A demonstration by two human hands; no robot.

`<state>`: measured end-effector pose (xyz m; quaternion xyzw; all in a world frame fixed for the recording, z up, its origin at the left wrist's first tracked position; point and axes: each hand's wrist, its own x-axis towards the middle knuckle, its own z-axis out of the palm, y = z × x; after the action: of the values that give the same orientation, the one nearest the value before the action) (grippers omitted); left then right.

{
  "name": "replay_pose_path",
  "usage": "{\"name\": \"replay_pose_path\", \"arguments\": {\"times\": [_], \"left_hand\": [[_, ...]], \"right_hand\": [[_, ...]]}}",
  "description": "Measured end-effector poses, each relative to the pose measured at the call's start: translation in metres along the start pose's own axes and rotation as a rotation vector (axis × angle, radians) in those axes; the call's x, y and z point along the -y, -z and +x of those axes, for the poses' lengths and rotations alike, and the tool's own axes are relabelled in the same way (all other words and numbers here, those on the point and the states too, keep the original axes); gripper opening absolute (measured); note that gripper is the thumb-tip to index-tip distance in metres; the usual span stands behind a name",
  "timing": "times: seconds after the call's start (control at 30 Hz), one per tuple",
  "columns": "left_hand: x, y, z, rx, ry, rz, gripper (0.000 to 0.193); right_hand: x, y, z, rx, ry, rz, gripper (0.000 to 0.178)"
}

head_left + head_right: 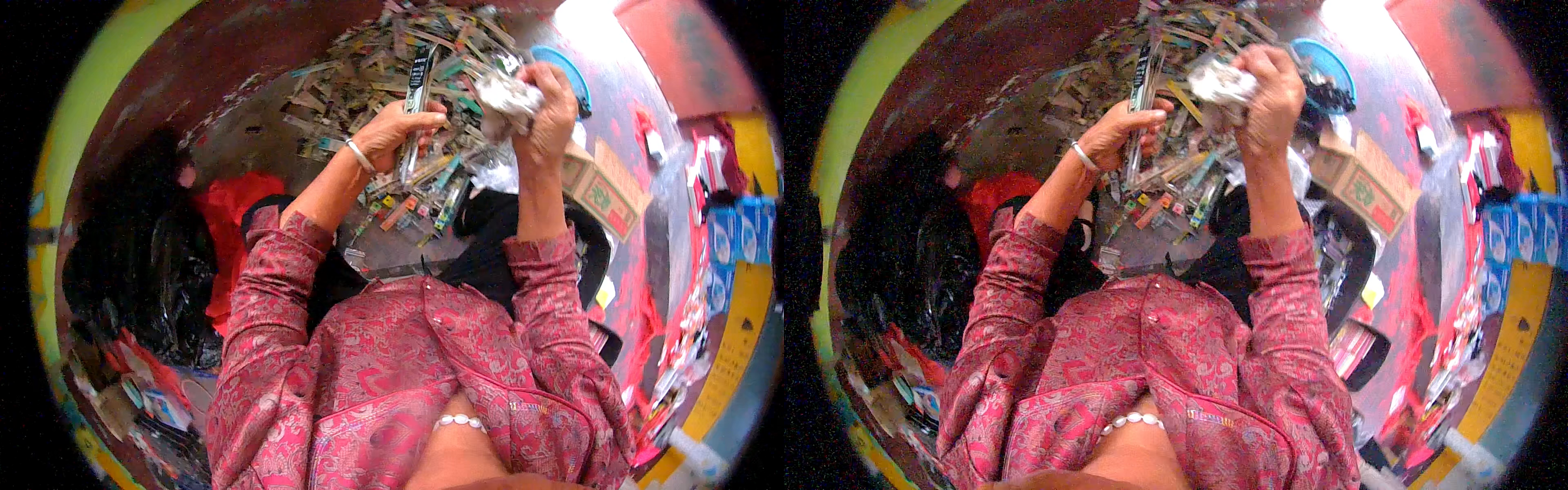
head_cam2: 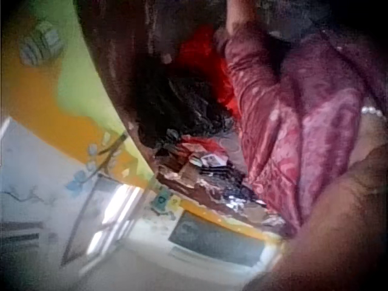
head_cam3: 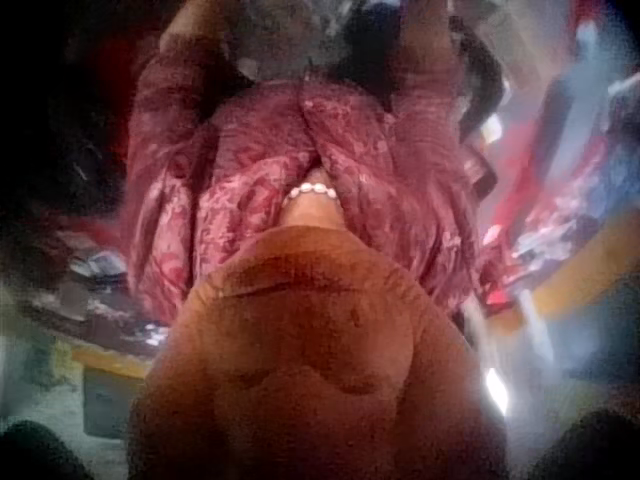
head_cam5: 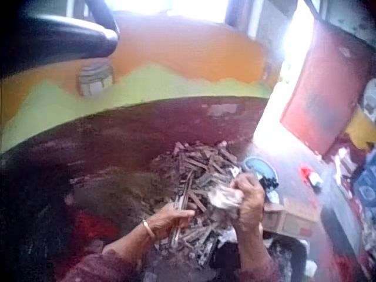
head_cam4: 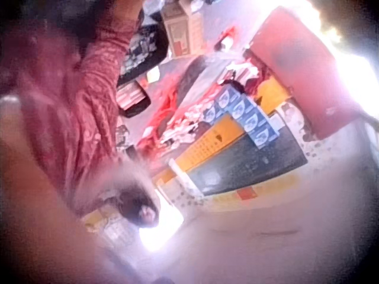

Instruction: The person sits on the floor and sorts through a large pile of small packaged items, picking them up, inspecting them, and placing them into a plastic bag. The person handles the items one by one or in small groups, occasionally wiping them with a cloth before bagging.

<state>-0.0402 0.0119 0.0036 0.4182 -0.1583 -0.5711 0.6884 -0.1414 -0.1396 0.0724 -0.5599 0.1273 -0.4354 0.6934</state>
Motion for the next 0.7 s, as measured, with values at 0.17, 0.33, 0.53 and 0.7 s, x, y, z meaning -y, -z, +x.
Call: {"name": "replay_pose_path", "arguments": {"times": [0.17,0.33,0.53,0.7], "left_hand": [[0.016,-0.024,0.004,0.029,0.124,0.134,0.023],[0.023,-0.028,0.0,0.134,0.181,0.344,0.013],[0.015,-0.017,-0.004,-0.034,0.122,0.216,0.029],[0.0,0.009,-0.001,-0.058,0.006,0.045,0.037]], "right_hand": [[-0.009,-0.013,-0.014,0.178,0.466,-0.565,0.007],[-0.066,-0.006,-0.007,0.369,0.576,-1.041,0.011],[-0.029,0.062,0.054,0.123,0.182,-0.359,0.025],[-0.027,0.122,0.079,0.097,-0.586,0.363,0.042]]}}
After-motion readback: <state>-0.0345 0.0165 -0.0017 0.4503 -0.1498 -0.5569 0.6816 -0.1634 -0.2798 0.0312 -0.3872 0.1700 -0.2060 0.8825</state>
